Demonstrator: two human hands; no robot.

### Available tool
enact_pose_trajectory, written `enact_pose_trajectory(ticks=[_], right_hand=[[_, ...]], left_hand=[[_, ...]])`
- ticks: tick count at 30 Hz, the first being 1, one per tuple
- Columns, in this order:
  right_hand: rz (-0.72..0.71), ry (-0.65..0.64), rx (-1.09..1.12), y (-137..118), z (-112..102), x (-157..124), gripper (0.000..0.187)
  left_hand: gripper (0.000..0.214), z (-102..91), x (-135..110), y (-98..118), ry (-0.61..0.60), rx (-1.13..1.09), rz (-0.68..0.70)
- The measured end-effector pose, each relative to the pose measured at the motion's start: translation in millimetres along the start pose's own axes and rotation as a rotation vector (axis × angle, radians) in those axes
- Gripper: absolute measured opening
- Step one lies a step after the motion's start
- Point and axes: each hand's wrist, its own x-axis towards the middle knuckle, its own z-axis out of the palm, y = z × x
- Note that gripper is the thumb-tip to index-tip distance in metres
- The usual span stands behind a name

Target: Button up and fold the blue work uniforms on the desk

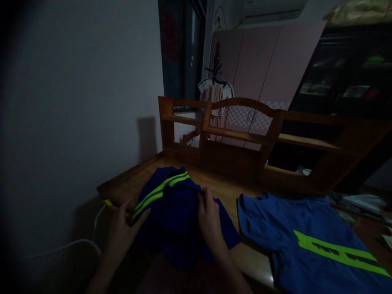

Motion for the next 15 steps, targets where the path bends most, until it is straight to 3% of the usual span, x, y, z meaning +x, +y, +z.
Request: enact_pose_trajectory(ticks=[3,5,11,15], right_hand=[[0.07,0.046,0.102,14.4,-4.2,3.2,0.025],[0.115,0.066,0.138,24.6,-4.0,4.3,0.027],[0.283,0.105,0.244,43.6,-3.7,10.2,0.04],[0.462,0.047,0.379,35.6,-14.0,10.6,0.05]], left_hand=[[0.064,10.3,6.0,-20.9,-0.213,-0.113,-0.086],[0.055,14.1,5.1,-25.7,-0.294,-0.169,-0.106],[0.036,9.6,3.7,-2.1,-0.309,-0.234,-0.074],[0.04,2.4,2.9,11.4,-0.229,-0.276,-0.2]])
